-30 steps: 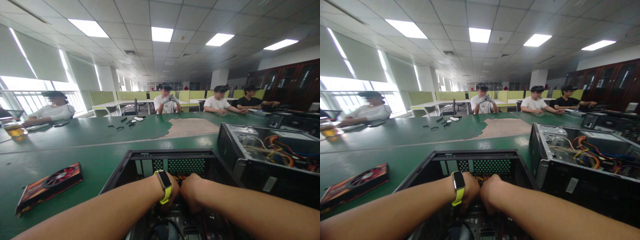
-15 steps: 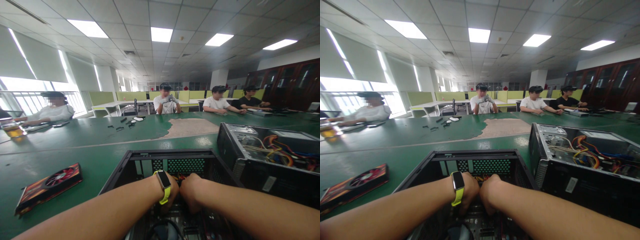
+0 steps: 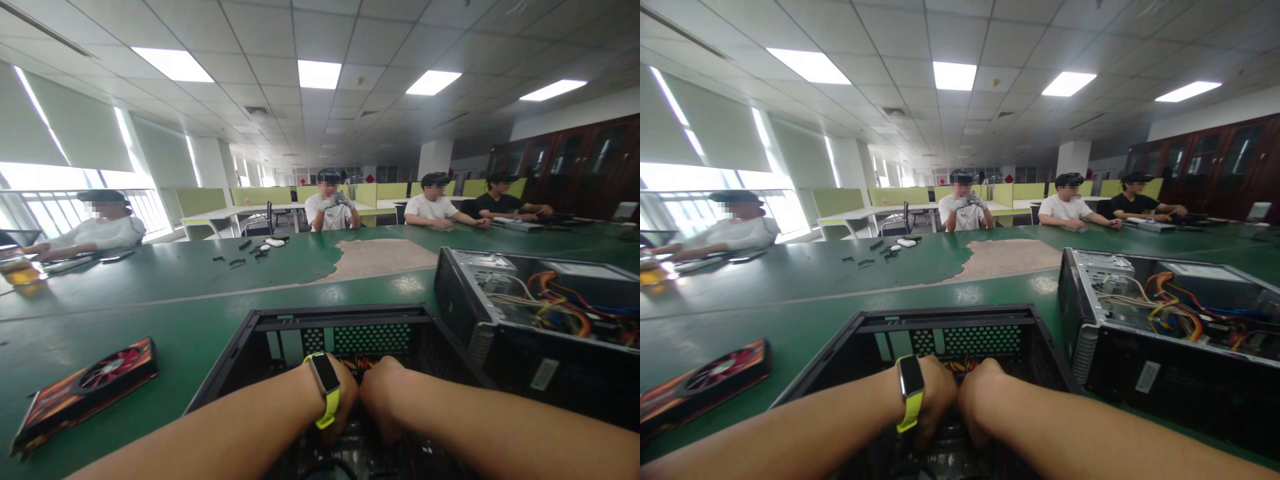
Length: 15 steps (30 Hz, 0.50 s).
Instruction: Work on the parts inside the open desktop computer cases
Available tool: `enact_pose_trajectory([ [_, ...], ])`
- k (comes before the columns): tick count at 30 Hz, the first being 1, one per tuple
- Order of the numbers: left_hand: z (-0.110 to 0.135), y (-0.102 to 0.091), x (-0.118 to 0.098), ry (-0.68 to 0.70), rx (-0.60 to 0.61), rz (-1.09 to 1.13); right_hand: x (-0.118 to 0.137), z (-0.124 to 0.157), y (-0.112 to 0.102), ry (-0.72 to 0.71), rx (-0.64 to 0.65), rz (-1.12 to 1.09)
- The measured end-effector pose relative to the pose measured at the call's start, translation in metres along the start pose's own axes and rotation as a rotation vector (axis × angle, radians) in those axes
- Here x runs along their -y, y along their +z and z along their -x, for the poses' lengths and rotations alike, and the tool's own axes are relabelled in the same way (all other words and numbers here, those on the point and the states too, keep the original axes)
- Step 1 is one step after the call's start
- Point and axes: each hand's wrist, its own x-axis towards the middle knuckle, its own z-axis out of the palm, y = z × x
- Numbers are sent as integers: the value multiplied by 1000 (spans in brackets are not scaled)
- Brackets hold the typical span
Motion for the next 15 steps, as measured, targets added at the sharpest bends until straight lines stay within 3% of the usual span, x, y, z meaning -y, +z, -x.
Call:
enact_pose_trajectory([
  [2, 4, -3, -2, -13, 27, -21, 0, 1, -2, 11, 73, 66],
  [6, 5, -3, -4, -5, 52, -36, 3, 3, -5, 5, 102, 50],
  [9, 2, -4, -4, 9, 109, -61, 1, 20, -16, 35, 143, 27],
  [11, 0, -7, -5, 51, 116, -62, -10, 40, -34, 91, -21, -54],
  [15, -2, -9, -3, 2, 228, -26, -60, 59, -92, 309, -768, -302],
])
